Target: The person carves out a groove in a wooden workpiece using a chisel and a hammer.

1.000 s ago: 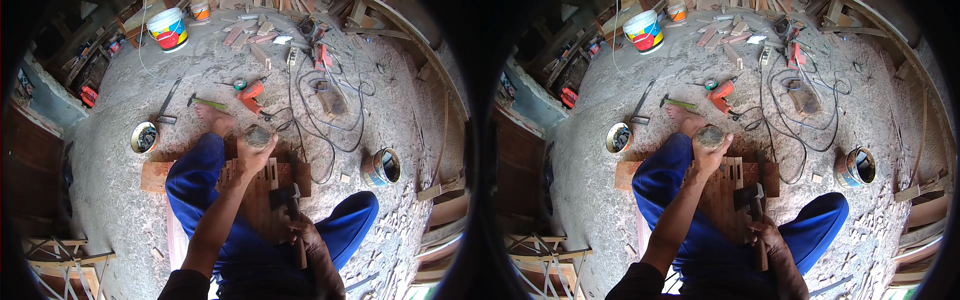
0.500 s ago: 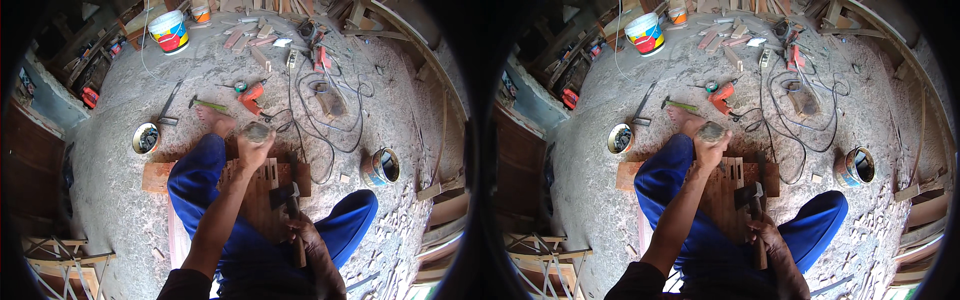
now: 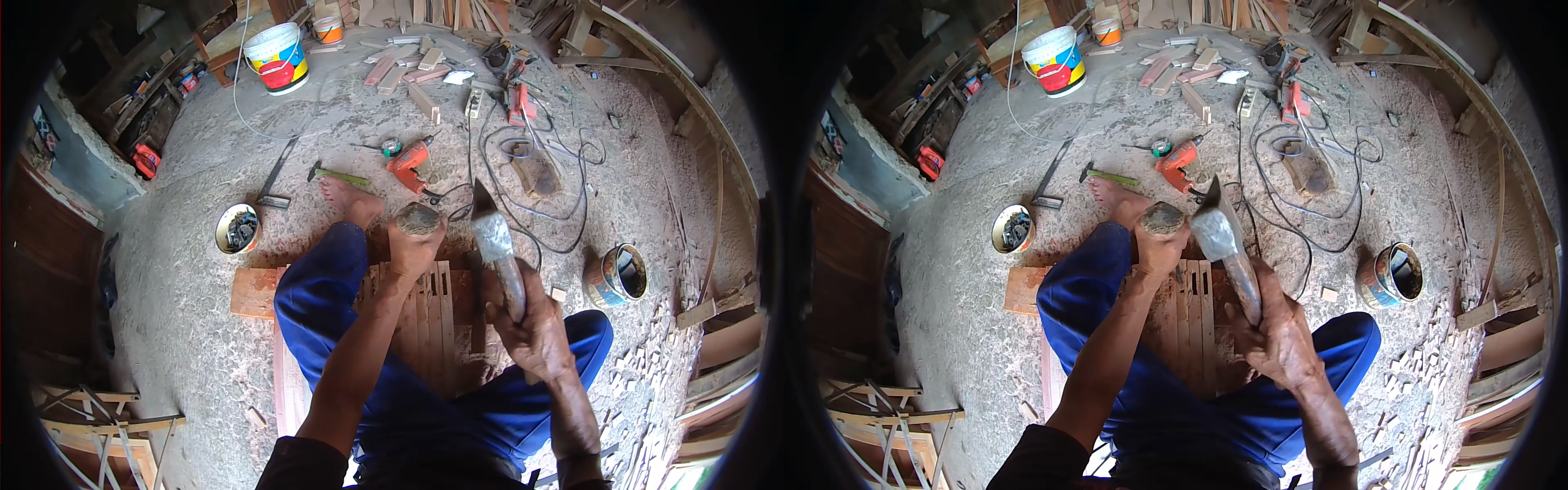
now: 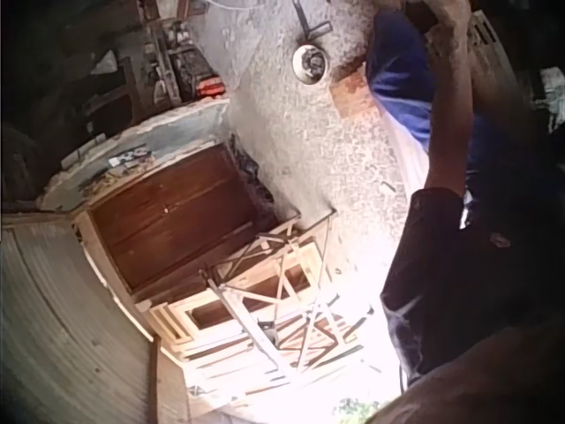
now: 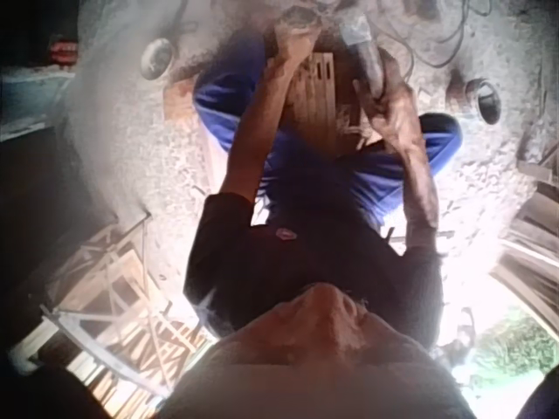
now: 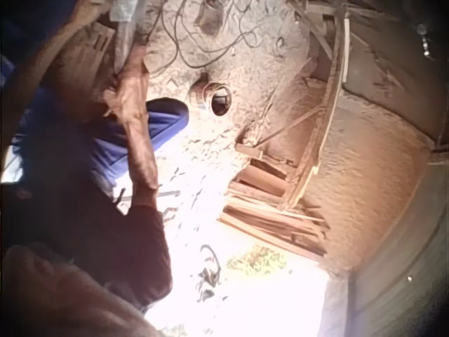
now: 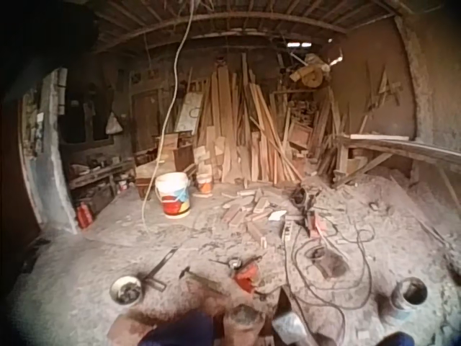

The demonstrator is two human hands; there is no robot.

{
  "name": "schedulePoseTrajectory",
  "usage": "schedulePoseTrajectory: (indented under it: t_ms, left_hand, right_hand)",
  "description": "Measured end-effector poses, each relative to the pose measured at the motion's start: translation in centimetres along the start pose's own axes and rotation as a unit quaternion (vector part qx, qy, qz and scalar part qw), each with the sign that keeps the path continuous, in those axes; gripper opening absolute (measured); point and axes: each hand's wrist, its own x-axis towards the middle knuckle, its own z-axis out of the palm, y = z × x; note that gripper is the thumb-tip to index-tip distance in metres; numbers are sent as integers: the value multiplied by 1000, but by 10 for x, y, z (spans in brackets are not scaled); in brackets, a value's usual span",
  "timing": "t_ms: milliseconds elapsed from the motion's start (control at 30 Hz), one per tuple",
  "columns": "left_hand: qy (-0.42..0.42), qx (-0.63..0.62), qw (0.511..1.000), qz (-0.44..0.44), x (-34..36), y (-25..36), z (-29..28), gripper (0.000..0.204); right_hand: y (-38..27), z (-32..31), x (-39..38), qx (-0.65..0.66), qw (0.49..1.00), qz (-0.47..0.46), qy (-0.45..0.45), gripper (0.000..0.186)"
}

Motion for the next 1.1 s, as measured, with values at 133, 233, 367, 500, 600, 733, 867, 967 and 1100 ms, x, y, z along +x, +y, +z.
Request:
schedulePoseTrajectory:
  t_ms: [133, 233, 367, 500, 600, 733, 867, 967, 1100]
  left_hand:
    - [-36, -21, 999, 7, -3, -4, 0, 14]
    - [-21, -20, 999, 16, -3, -1, 1, 15]
    - [1, -86, 996, -3, -5, 2, 4, 20]
    - [-71, -51, 996, 34, -2, -3, -3, 31]
    - [-91, 105, 986, 97, -2, -5, -7, 34]
    - [-44, -284, 954, -86, 10, -48, -2, 24]
    - [-40, -84, 990, -109, 20, -34, -6, 10]
    - [-38, -56, 994, -82, 19, -23, -1, 6]
    - [-67, -54, 994, -70, 11, -27, -2, 20]
  right_hand:
    - [-22, -15, 17, -65, 994, -82, 11, 63]
    - [-36, -19, 32, -103, 985, -139, 23, 66]
    - [-47, -14, 51, -211, 966, -146, -15, 72]
    - [-21, 2, 63, -359, 919, -99, -133, 74]
    - [-12, -1, 60, -314, 931, -100, -156, 74]
    - [-24, -11, 62, -238, 954, -136, -123, 72]
    - [-81, -30, 80, -127, 974, -183, 25, 61]
    - [-79, -23, 99, -129, 958, -237, 95, 62]
    - [-21, -2, 100, -415, 885, -140, -159, 70]
